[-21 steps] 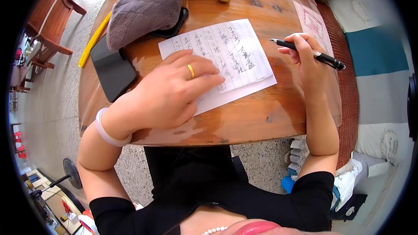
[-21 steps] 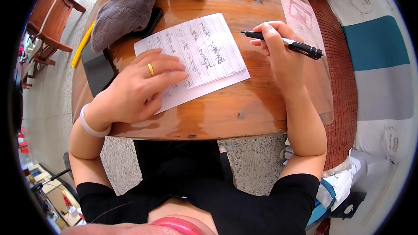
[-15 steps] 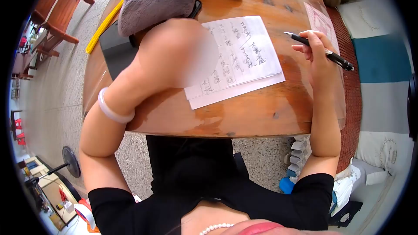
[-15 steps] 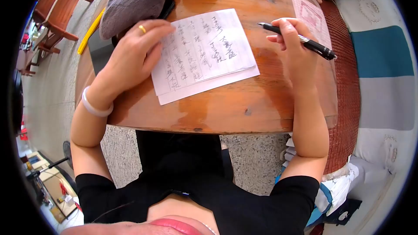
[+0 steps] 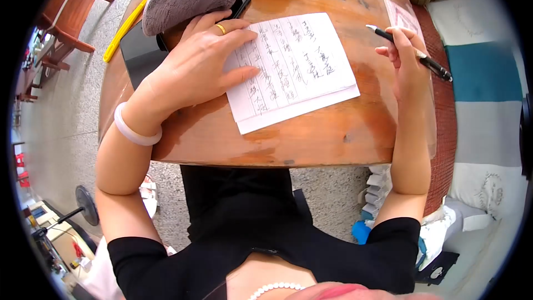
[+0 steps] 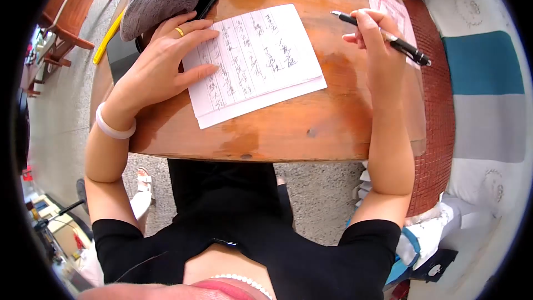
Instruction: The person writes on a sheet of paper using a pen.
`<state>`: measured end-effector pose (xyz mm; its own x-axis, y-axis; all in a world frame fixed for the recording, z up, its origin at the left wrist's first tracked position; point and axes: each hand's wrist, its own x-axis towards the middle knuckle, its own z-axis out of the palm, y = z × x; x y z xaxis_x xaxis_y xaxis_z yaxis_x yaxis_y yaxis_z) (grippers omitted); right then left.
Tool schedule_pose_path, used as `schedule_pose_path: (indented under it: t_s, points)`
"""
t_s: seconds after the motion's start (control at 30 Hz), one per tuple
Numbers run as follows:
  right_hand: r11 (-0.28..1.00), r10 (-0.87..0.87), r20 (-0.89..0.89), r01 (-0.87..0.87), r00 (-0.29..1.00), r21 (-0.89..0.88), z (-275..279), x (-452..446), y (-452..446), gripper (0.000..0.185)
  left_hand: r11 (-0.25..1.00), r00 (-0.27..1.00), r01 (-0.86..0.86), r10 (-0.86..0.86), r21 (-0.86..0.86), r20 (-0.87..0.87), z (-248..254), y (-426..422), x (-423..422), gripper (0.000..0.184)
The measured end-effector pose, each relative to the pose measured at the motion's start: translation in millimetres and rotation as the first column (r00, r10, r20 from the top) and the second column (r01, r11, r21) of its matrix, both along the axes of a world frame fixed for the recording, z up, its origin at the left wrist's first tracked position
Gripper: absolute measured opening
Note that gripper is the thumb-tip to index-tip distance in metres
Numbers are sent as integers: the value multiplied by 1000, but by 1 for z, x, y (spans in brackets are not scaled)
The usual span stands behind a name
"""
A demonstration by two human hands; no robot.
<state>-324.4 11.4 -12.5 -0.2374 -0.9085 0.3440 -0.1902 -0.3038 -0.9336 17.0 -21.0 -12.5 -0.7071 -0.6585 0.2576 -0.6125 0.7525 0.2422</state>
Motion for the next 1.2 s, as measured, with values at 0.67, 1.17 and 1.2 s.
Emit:
schedule_pose_path:
  t_s: [0.67,1.17,1.2]
  points:
    - [1000,31,-56,-31,998,-1,-2,2,-2,21,980,987,143,-131,141,-90,5,5,-4,51]
    - [981,193,-174,-193,966,14,10,44,33,12,941,951,306,-296,143,-91,3,12,-5,51]
    - [973,227,-236,-229,945,15,10,49,36,10,945,957,290,-282,153,-71,5,12,-6,51]
